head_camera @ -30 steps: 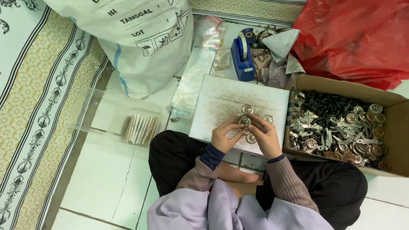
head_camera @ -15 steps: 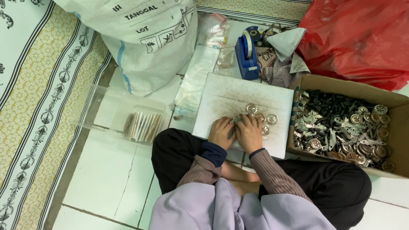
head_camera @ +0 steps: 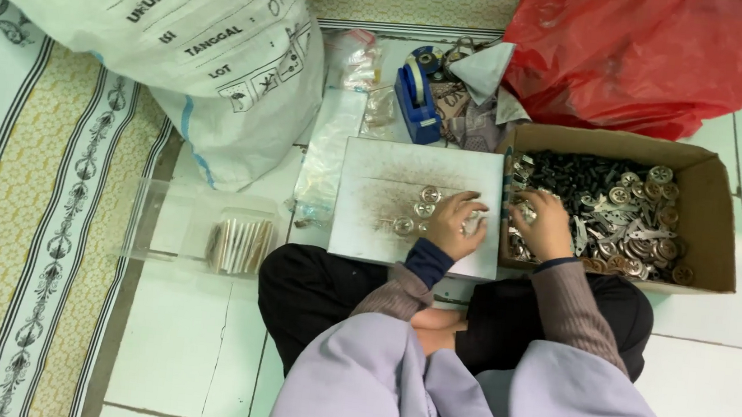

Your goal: Packing small metal buckles into individual plastic bags while sitting on the floor.

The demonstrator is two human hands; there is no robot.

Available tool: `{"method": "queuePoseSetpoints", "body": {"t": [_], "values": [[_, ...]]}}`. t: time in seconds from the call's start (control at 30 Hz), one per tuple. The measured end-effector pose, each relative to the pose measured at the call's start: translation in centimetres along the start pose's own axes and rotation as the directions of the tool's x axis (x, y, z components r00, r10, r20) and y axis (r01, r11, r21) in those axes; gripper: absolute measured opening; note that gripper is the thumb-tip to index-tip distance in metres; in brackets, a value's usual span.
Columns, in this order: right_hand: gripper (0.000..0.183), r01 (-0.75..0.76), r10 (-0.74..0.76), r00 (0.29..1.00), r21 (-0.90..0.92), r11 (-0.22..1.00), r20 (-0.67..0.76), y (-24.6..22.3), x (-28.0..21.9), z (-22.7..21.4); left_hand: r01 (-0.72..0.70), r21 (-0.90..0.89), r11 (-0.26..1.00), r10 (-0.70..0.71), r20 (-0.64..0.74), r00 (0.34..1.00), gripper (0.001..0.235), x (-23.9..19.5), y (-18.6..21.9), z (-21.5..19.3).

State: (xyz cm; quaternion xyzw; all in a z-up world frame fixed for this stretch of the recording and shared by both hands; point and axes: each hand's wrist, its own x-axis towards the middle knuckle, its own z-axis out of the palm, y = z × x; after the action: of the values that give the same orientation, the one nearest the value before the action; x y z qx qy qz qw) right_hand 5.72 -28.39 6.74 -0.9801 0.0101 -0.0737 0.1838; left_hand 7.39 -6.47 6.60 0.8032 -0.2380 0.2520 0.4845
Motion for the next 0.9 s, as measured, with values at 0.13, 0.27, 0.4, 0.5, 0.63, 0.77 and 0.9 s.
{"method": "queuePoseSetpoints", "body": {"t": [0.13,0.27,0.4,0.5,0.63,0.77,0.9], "values": [[0.034,-0.282,0.275,0.951,0.034,0.959,0.142,11.3,-1.6,2.3,0.019,-0.1,0.995,0.009,0.278,0.96,0.027,1.2,2.9,9.8],[0.038,-0.468,0.476,0.836,-0.096,0.878,0.275,19.8,-3.0,10.6,0.168,0.138,0.976,-0.208,0.817,0.537,0.043,-1.2,0.6,20.7],[0.037,-0.456,0.484,0.786,-0.168,0.874,0.385,12.5,-2.8,5.5,0.141,0.4,0.905,-0.423,0.878,0.225,0.046,-1.6,2.0,17.9],[0.038,-0.39,0.466,0.801,-0.264,0.882,0.376,14.4,-2.3,8.5,0.137,0.395,0.908,-0.417,0.876,0.241,0.044,-0.8,2.8,17.5],[0.04,-0.357,0.483,0.813,-0.378,0.854,0.325,16.5,-3.0,11.6,0.14,0.398,0.907,-0.421,0.869,0.26,0.042,-0.9,2.8,16.6],[0.03,-0.301,0.421,0.886,-0.449,0.841,0.195,14.1,-3.3,9.8,0.133,0.384,0.914,-0.406,0.866,0.292,0.04,-1.3,3.0,16.4],[0.022,-0.174,0.339,0.902,-0.494,0.852,0.269,11.2,-3.3,7.7,0.129,0.374,0.918,-0.396,0.854,0.338,0.038,-1.0,3.1,16.0]]}}
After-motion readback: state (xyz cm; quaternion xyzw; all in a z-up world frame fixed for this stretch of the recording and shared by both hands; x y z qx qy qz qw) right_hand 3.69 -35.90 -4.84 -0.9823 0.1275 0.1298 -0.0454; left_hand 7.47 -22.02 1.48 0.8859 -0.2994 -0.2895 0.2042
